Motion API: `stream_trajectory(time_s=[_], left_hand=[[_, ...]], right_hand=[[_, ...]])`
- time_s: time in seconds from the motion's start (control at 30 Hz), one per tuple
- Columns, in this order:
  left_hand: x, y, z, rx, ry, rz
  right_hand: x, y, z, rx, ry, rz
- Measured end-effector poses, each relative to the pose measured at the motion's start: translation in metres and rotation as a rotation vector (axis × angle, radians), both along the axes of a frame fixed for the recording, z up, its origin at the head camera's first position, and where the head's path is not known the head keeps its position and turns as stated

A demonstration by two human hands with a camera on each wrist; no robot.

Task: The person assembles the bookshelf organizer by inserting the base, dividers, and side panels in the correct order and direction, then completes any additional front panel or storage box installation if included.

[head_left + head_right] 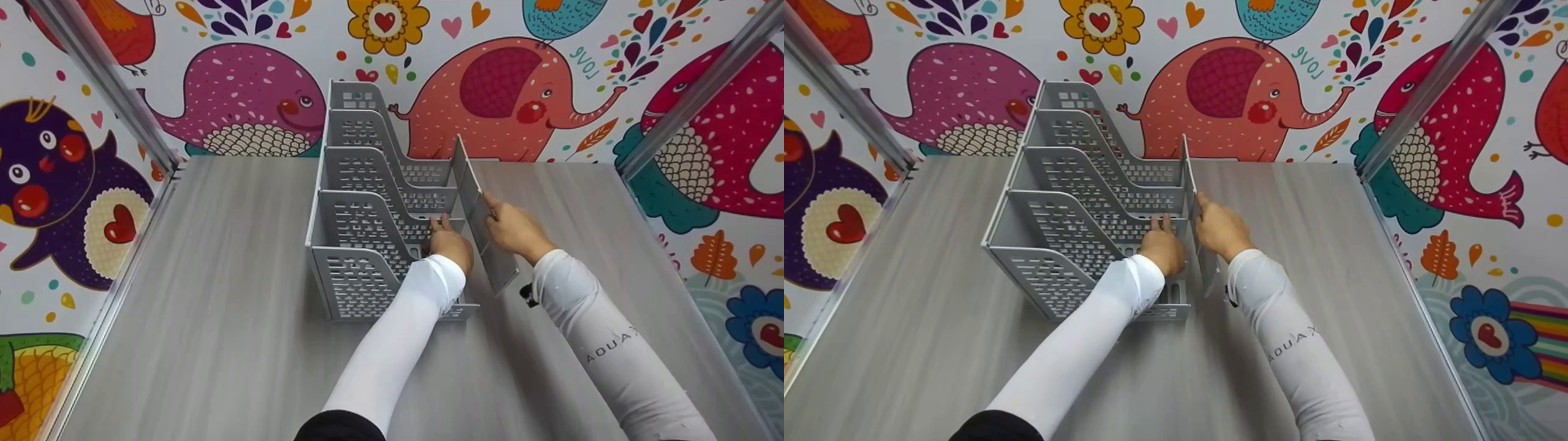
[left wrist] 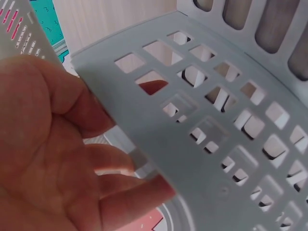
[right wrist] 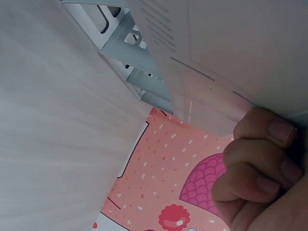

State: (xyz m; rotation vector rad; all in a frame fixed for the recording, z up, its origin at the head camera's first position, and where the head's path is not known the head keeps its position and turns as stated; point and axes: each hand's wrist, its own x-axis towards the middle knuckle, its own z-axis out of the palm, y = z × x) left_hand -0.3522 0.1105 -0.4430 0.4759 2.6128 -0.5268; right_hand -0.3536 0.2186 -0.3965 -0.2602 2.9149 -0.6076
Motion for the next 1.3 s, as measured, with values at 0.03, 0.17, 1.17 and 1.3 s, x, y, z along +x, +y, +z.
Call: stream_trajectory(time_s=[0.03,0.17,1.17,1.3], left_hand=[[0.002,-0.001,0.001,0.0,0.006,0.0],[0.004,-0.004,0.003,0.026,0.031,0.015],[0.003,0.002,0.005,-0.014,0.007,0.016],[0.004,-0.004,0.005,0.053,0.013,0.019]], right_hand=[[0.0,0.0,-0.001,0.012,0.001,-0.002],[0.0,-0.002,-0.004,0.016,-0.016,-0.009],[-0.005,-0.005,0.004,-0.106,-0.028,0.053],[-0.004,-0.006,0.002,-0.099,-0.044,0.051]])
